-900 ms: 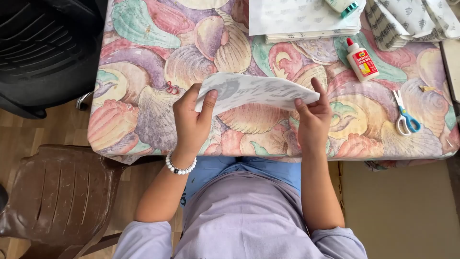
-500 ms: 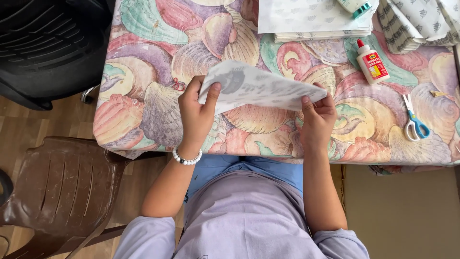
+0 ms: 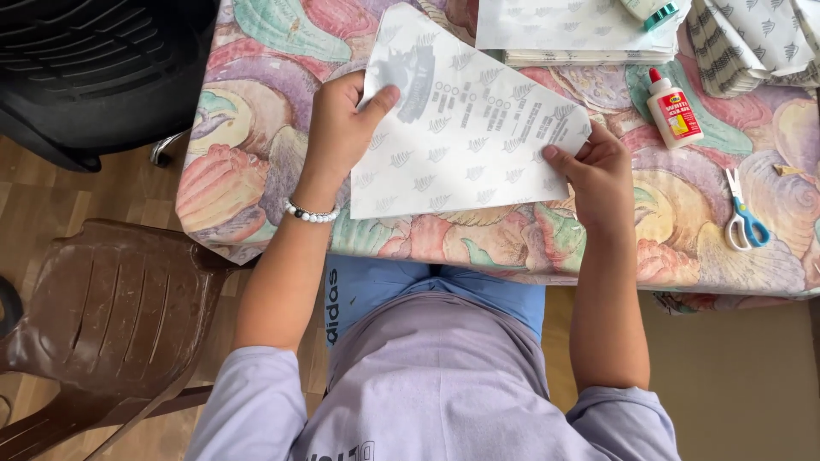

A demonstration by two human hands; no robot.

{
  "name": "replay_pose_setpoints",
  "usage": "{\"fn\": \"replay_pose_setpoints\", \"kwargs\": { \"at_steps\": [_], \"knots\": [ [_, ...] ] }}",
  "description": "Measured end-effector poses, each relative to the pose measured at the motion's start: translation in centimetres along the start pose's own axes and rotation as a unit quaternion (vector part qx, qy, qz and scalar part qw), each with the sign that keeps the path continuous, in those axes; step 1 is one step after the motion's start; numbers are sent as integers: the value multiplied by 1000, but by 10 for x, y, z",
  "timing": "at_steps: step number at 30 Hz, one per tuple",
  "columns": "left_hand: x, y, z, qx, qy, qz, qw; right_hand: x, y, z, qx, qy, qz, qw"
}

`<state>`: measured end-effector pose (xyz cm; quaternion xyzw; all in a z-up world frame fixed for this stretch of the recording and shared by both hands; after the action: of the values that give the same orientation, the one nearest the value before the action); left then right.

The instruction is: Folding a printed paper sheet along specific lines to assemble a paper bag on a table.

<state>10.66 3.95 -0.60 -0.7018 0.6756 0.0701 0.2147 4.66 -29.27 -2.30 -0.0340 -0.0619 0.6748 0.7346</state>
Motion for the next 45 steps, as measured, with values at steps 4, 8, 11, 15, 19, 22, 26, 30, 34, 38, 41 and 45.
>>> {"fn": "replay_pose_setpoints", "kwargs": {
  "at_steps": [4, 8, 11, 15, 19, 22, 26, 30, 34, 38, 41, 45],
  "knots": [
    [-4, 7, -16, -5, 15, -8, 1000, 1, 3, 2, -1, 6, -7, 1000],
    [-11, 19, -36, -30, 144, 57, 987, -3, 1, -4, -21, -13, -18, 1000],
    [-6, 37, -21, -202, 274, 138, 930, -8, -1, -12, -21, -15, -37, 999],
    [23, 66, 25, -271, 354, 192, 874, -17, -3, -25, -1, -32, -48, 998],
    [18, 77, 12, -214, 334, 208, 894, -18, 0, -23, 25, -32, -40, 998],
    [14, 77, 5, -190, 306, 202, 911, -21, 1, -25, 31, -39, -30, 998],
    [9, 77, -10, -177, 321, 180, 913, -21, 2, -27, 0, -37, -35, 999],
    [8, 80, -7, -177, 312, 193, 913, -22, 7, -18, 17, -28, -30, 999],
    [8, 79, -8, -180, 300, 185, 918, -19, 10, -11, 17, -13, -36, 999],
    [10, 79, -7, -167, 288, 184, 925, -19, 12, -12, 12, -21, -44, 999],
    [10, 80, -7, -161, 272, 181, 931, -21, 12, -14, -2, -26, -46, 999],
    [11, 79, -8, -150, 257, 180, 938, -24, 11, -16, -24, -30, -50, 998]
  ]
}}
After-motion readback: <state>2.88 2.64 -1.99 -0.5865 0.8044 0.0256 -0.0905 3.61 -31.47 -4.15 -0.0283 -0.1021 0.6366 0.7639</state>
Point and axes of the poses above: each hand's wrist, its own y-axis away from the middle knuckle, its own x-axis out of the palm, z = x × y, the point moved 3 cm from there along -y, towards the middle knuckle, and after that the axes turned 8 degrees about -x, right-handed, at the moved point
